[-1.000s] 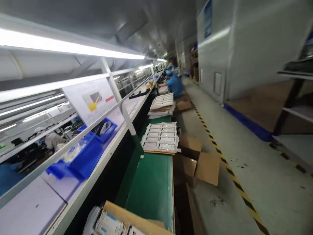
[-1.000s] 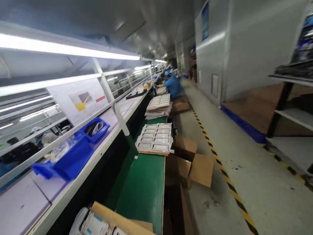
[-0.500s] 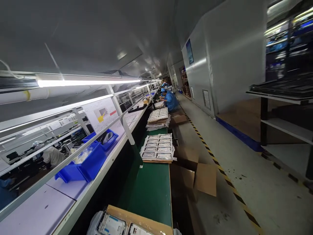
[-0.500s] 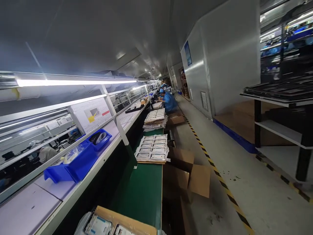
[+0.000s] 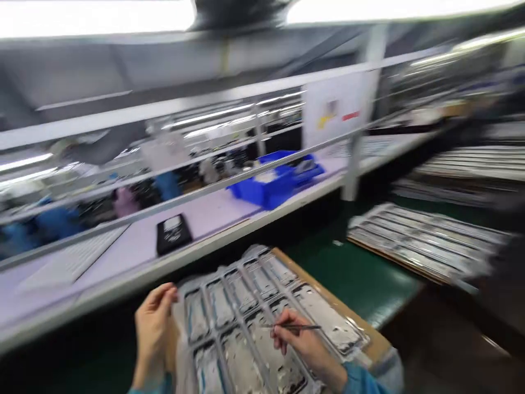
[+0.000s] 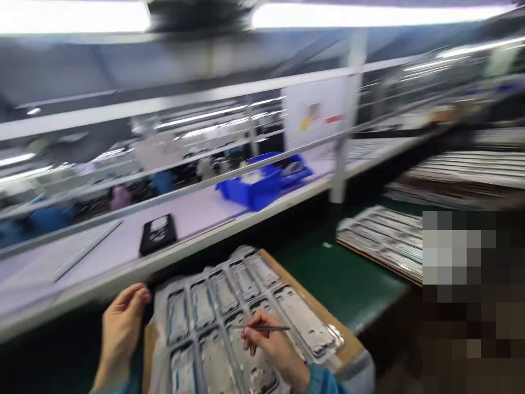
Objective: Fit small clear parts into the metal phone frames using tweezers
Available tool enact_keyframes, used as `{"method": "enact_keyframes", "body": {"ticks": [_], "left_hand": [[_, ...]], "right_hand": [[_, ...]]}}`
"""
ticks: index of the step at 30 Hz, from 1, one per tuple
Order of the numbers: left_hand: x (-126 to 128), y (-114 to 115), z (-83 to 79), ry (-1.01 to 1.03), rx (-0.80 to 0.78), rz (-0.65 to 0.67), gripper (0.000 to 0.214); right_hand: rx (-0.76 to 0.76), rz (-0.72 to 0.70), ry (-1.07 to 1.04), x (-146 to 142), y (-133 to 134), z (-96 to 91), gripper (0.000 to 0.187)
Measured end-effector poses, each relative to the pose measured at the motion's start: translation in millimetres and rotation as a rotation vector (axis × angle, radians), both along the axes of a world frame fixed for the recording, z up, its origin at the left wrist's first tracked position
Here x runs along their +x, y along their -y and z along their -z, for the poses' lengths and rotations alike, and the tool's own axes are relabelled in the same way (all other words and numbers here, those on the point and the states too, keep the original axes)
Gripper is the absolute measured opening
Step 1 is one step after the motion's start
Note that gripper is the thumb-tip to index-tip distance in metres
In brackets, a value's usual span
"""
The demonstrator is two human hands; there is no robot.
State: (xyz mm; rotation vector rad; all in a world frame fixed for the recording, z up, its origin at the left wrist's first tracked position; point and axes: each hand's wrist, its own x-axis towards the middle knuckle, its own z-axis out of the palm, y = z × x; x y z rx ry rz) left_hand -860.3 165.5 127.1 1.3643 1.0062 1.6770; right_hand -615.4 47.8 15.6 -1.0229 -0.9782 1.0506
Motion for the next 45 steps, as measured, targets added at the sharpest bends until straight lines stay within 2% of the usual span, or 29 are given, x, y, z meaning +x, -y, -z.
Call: {"method": "enact_keyframes", "body": {"ticks": [2,4,7,8,10,13,15,19,26,30,36,41,45], "left_hand": [[-20,42,29.3,0.150,-0.051,0.128,0.046],[-18,75,45.2,0.366,-0.056,0.366,0.041],[-13,107,50.1,0.624,-0.055,0.536,0.029],[-16,115,50.2,0.671,-0.056,0.555,0.026],[-29,130,52.2,0.724,-0.058,0.547,0.022],[-51,143,61.6,0.780,-0.061,0.533,0.023],[-61,146,69.0,0.804,-0.074,0.545,0.023],[-71,148,77.0,0.824,-0.101,0.558,0.018],[-75,151,75.9,0.839,-0.156,0.556,0.011],[-66,149,73.5,0.852,-0.196,0.565,0.010],[-36,141,67.1,0.798,-0.199,0.566,0.014],[-3,138,59.0,0.637,-0.150,0.523,0.011],[21,131,60.2,0.472,-0.221,0.437,0.021]], "right_hand": [[0.105,-0.068,0.012,-20,1,-22.6,0.046],[0.209,-0.158,0.060,-38,8,-53.4,0.032],[0.305,-0.315,0.164,-69,21,-92.7,0.012],[0.361,-0.350,0.212,-81,24,-100.6,0.006],[0.508,-0.402,0.305,-105,27,-108.4,0.010],[0.698,-0.410,0.415,-134,25,-108.2,0.012],[0.745,-0.417,0.504,-144,22,-106.6,0.010],[0.751,-0.456,0.615,-150,22,-104.1,0.011],[0.729,-0.410,0.642,-150,28,-95.0,0.011],[0.721,-0.374,0.647,-142,28,-91.6,0.010],[0.701,-0.394,0.502,-112,21,-88.4,0.017],[0.653,-0.432,0.273,-81,17,-87.5,0.018],[0.540,-0.406,0.076,-50,16,-73.3,0.014]]}}
